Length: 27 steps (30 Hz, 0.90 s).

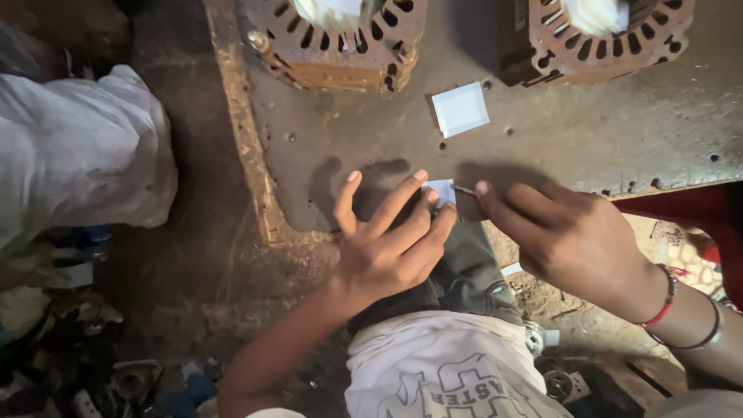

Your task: The person places small white rectangular insulating papers into the slots of motor stators using a small metal tool to push and position them.

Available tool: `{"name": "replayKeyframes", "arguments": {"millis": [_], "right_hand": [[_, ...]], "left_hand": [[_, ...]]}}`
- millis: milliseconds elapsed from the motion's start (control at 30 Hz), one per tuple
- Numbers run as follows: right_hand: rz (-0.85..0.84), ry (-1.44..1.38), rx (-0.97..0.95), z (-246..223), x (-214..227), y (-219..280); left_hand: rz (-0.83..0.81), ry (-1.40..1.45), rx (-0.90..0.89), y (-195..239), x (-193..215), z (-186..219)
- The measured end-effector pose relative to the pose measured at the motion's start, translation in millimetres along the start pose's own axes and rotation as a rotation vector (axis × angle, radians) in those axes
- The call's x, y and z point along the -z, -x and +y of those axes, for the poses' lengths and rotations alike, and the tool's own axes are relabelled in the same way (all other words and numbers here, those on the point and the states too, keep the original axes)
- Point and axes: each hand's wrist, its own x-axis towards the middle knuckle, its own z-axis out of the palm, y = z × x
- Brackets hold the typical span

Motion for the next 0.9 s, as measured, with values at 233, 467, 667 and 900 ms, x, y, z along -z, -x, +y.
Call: {"name": "replayKeyframes", "arguments": {"millis": [233, 467, 667, 900], "right_hand": [[0.069, 0.112, 0.086, -3.3, -1.0, -1.4], [-0.129, 0.145, 0.448, 34.3, 4.6, -0.6], [0.367, -0.597, 0.151, 56.1, -7.4, 15.9], [0.591, -0.948, -0.129, 48.3, -28.4, 34.7]], "left_hand": [[0.03, -0.083, 0.011, 4.1, -11.2, 4.9], [0.028, -0.104, 0.034, 2.0, -14.3, 8.3], [0.005, 0.022, -0.072, -1.1, 17.3, 7.6], [0.381, -0.189, -0.13, -90.8, 53.9, -67.6]]}}
